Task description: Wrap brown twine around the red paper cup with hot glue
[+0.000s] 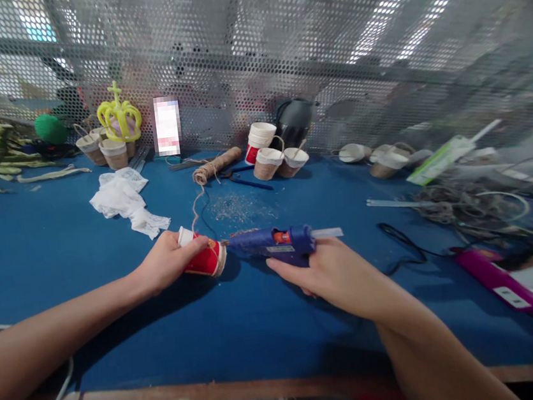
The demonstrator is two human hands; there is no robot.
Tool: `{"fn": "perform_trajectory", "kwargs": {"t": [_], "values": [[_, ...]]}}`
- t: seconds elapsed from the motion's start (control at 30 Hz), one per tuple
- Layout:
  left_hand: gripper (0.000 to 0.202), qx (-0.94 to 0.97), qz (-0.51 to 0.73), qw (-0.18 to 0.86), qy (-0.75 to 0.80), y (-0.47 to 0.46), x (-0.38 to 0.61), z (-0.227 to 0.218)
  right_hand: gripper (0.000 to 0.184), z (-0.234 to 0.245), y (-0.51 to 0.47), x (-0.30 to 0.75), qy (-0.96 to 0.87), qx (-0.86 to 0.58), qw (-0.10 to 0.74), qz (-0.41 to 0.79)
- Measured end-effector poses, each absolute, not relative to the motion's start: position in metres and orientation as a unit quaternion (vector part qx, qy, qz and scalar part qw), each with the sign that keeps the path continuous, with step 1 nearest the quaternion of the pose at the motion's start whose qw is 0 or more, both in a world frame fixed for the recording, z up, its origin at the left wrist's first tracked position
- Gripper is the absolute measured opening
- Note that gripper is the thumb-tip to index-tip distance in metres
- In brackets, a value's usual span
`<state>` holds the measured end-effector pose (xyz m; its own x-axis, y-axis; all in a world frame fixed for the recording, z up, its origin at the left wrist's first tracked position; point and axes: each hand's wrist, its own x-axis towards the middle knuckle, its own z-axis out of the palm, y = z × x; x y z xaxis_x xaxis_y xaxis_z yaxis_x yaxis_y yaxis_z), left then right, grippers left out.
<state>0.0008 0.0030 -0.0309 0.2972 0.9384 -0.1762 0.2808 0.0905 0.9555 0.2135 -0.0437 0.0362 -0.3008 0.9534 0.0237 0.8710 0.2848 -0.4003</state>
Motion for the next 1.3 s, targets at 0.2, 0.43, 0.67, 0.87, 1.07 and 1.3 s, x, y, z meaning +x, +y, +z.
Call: {"fn": "perform_trajectory", "kwargs": {"t": [0.2,0.43,0.67,0.87,1.07,1.3], "values": [[0.034,0.601,0.306,0.538,0.506,0.0006,0.0024,-0.0276,0.038,0.0366,-0.0422,0.2126,-0.786,-0.579,0.136,0.167],[0.034,0.608,0.308,0.535,0.500,0.0016,0.0027,-0.0279,0.039,0.0366,-0.0430,0.2131,-0.780,-0.581,0.128,0.191],[0.034,0.601,0.309,0.540,0.502,0.0018,0.0021,-0.0285,0.037,0.0369,-0.0474,0.2143,-0.795,-0.569,0.130,0.167],[0.033,0.596,0.313,0.550,0.495,0.0026,0.0014,-0.0304,0.031,0.0363,-0.0484,0.2141,-0.794,-0.568,0.139,0.168],[0.034,0.600,0.313,0.544,0.497,0.0013,0.0027,-0.0288,0.031,0.0372,-0.0493,0.2131,-0.797,-0.566,0.139,0.159],[0.033,0.599,0.314,0.547,0.493,0.0010,0.0016,-0.0262,0.019,0.0408,-0.0507,0.2117,-0.811,-0.557,0.116,0.140]]}}
